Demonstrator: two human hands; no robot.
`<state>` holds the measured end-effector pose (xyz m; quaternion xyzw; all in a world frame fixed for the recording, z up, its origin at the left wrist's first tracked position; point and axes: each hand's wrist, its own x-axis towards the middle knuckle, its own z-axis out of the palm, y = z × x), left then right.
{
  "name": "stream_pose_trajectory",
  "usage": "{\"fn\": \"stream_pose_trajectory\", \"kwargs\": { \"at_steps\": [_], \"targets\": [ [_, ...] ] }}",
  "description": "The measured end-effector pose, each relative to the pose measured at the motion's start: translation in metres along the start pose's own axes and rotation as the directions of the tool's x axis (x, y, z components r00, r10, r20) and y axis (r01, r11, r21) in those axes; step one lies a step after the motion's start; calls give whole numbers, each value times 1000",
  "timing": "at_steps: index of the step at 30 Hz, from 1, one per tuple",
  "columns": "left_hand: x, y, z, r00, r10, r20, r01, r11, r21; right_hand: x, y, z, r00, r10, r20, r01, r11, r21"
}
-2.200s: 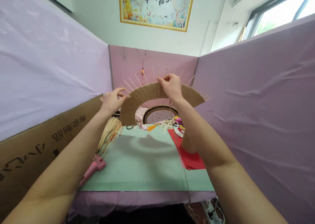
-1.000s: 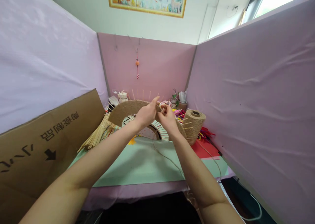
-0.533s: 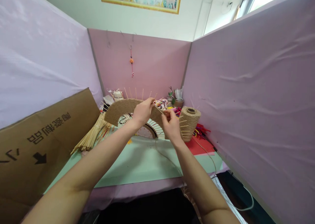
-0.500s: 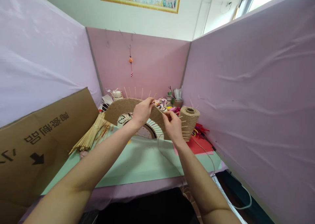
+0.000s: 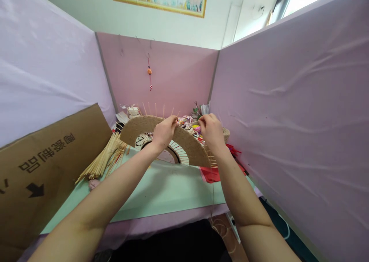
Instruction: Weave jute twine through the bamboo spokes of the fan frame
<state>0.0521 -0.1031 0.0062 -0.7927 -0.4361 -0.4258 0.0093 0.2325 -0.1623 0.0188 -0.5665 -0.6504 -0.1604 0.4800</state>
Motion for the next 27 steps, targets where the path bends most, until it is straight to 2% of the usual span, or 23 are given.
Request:
{"fn": "stream_pose_trajectory", "kwargs": {
  "at_steps": [5,10,15,22,24,27],
  "targets": [
    [3,-1,4,1000,21,0,-21,1000,13,-40,-3,7,998,-50,-47,49,999,-16],
    [4,-4,7,999,41,-8,-41,999,-16,-76,11,17,998,-65,26,65,998,25],
    [-1,6,10,999,-1,-44,1,1000,14,-76,29,9,1000,15,4,-16,991,136],
    [-12,22,27,994,-10,-105,17,998,65,-79,29,8,999,29,35,-33,990,134],
    [-15,21,31,990,11,-144,-4,999,50,-84,28,13,999,17,41,-21,995,99],
    [-20,16,35,981,113,-160,-105,993,61,-92,26,20,998,5,68,-7,999,36]
  ]
}}
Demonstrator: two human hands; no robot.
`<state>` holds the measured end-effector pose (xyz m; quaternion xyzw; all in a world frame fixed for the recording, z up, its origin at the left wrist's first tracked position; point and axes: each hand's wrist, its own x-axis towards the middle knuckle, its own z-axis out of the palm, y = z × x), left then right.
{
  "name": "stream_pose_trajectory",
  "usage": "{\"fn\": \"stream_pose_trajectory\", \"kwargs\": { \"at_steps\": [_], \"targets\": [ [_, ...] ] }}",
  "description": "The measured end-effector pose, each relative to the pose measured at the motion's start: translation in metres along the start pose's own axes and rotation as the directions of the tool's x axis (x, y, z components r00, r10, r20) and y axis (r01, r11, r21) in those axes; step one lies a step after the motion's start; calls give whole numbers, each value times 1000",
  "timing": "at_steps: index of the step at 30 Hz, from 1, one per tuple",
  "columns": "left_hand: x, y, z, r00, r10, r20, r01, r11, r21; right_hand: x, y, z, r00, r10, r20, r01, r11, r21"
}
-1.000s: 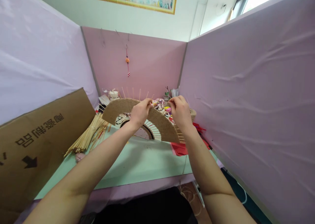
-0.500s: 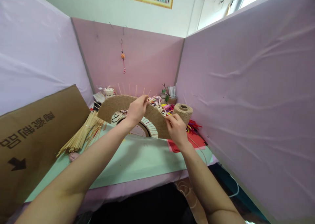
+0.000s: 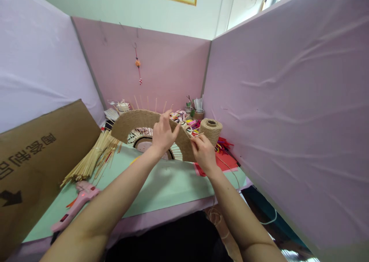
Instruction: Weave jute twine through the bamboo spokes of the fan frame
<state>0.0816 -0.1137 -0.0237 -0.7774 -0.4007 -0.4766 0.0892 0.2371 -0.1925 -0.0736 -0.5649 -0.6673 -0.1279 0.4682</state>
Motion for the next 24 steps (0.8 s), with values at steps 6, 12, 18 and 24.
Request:
{"fn": "stream_pose_trajectory", "kwargs": {
  "at_steps": [6,12,18,24],
  "targets": [
    [-8,0,1,996,85,1,-85,989,120,-5,0,12,999,-17,45,17,1000,10],
    [-8,8,1,923,264,280,-286,957,40,-8,0,14,998,-17,61,15,999,33],
    [-2,11,-1,931,121,345,-100,992,-77,-5,1,-5,1000,14,-14,-13,997,77],
    [-1,6,10,961,68,270,-8,976,-219,4,4,-32,990,45,-137,-30,994,106]
  ]
}}
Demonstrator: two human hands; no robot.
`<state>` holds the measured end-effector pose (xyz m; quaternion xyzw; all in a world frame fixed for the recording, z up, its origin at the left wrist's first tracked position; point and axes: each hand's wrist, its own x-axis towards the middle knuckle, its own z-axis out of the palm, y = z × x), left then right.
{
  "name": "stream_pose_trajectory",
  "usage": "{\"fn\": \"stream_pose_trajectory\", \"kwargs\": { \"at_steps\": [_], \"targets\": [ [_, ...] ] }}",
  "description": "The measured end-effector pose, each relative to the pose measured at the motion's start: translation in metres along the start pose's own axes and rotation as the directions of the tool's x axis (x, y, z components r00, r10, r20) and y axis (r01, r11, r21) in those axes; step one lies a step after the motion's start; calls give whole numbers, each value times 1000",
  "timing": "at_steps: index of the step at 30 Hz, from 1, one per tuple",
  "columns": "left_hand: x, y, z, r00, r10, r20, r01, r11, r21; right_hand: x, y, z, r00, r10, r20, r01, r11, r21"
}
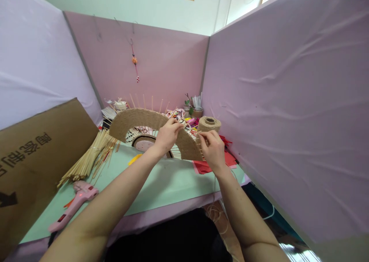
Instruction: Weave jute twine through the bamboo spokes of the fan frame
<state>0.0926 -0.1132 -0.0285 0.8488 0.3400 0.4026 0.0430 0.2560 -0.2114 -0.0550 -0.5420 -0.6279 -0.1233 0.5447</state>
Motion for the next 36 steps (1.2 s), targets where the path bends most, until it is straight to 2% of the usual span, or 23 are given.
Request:
{"fn": "stream_pose_trajectory", "kwargs": {
  "at_steps": [6,9,14,18,23,27,30,33,36],
  "targets": [
    [0,2,1,1000,-11,4,11,1000,17,30,9,-4,997,-58,-54,58,998,-8],
    [0,4,-2,1000,-13,13,13,999,42,36,14,-1,998,-44,-44,42,998,-36],
    [0,7,-1,999,-37,16,36,995,90,7,7,3,999,-39,-28,37,997,-69],
    [-2,16,1,999,-54,6,53,994,98,-19,6,15,993,-77,87,87,990,-113],
    [-10,29,3,998,-63,-10,64,981,186,-25,17,26,992,-65,108,75,994,-84],
    [-21,30,13,995,45,-94,-19,965,262,-26,22,27,993,-57,101,57,998,6],
    [-25,26,21,991,135,-8,-128,960,251,-28,24,28,993,-59,103,53,997,63],
    [-20,25,23,988,74,139,-103,970,218,-29,25,28,993,-61,97,53,995,82],
    [-13,28,19,976,-1,219,-43,980,195,-29,23,23,995,-57,80,51,996,79]
  ]
}}
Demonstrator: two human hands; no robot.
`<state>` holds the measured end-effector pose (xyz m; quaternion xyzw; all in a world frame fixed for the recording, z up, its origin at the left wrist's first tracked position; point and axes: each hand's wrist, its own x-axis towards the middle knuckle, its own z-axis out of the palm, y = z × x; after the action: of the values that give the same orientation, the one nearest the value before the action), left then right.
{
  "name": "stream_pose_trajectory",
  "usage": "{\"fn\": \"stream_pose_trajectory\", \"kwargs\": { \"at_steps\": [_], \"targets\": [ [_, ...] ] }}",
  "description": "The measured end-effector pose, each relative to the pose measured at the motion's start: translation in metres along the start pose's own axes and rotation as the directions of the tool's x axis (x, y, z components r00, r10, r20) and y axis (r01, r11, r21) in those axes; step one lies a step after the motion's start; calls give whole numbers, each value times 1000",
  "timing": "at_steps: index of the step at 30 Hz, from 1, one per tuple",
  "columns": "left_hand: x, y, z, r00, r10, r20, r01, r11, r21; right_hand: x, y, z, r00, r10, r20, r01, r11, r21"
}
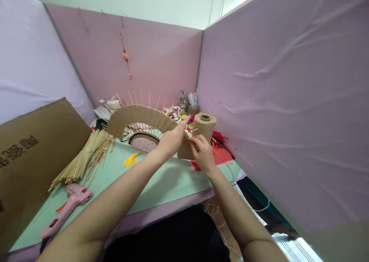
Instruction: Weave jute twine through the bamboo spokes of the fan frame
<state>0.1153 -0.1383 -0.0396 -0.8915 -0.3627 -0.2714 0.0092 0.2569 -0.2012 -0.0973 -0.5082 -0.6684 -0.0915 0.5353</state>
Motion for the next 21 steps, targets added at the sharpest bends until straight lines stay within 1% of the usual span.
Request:
{"fn": "stream_pose_trajectory", "kwargs": {
  "at_steps": [2,4,7,10,12,14,16,18,21],
  "targets": [
    [2,1,-3,1000,-28,1,28,999,-34,0,-3,-7,999,8,-33,-8,1000,-7],
    [1,2,-3,999,-46,-28,44,997,-68,1,-5,-17,997,25,-77,-27,999,-20],
    [-1,0,2,996,-51,-76,43,994,-100,4,-6,-32,991,63,-116,-69,997,-44],
    [-2,-2,8,993,-53,-107,40,992,-116,9,0,-40,982,120,-148,-130,990,-61],
    [-2,-4,10,992,-55,-111,41,992,-119,10,5,-43,975,168,-148,-180,981,-69],
    [-2,-5,10,992,-51,-113,37,993,-115,8,8,-43,972,202,-118,-212,974,-85],
    [-3,-5,10,992,-23,-122,11,995,-100,2,6,-42,977,192,-90,-202,972,-120],
    [-5,-5,10,994,10,-111,-17,998,-60,-8,1,-40,988,140,-66,-149,976,-159],
    [-9,-3,10,999,20,-31,-19,999,29,-23,-7,-30,998,56,3,-55,980,-189]
  ]
}}
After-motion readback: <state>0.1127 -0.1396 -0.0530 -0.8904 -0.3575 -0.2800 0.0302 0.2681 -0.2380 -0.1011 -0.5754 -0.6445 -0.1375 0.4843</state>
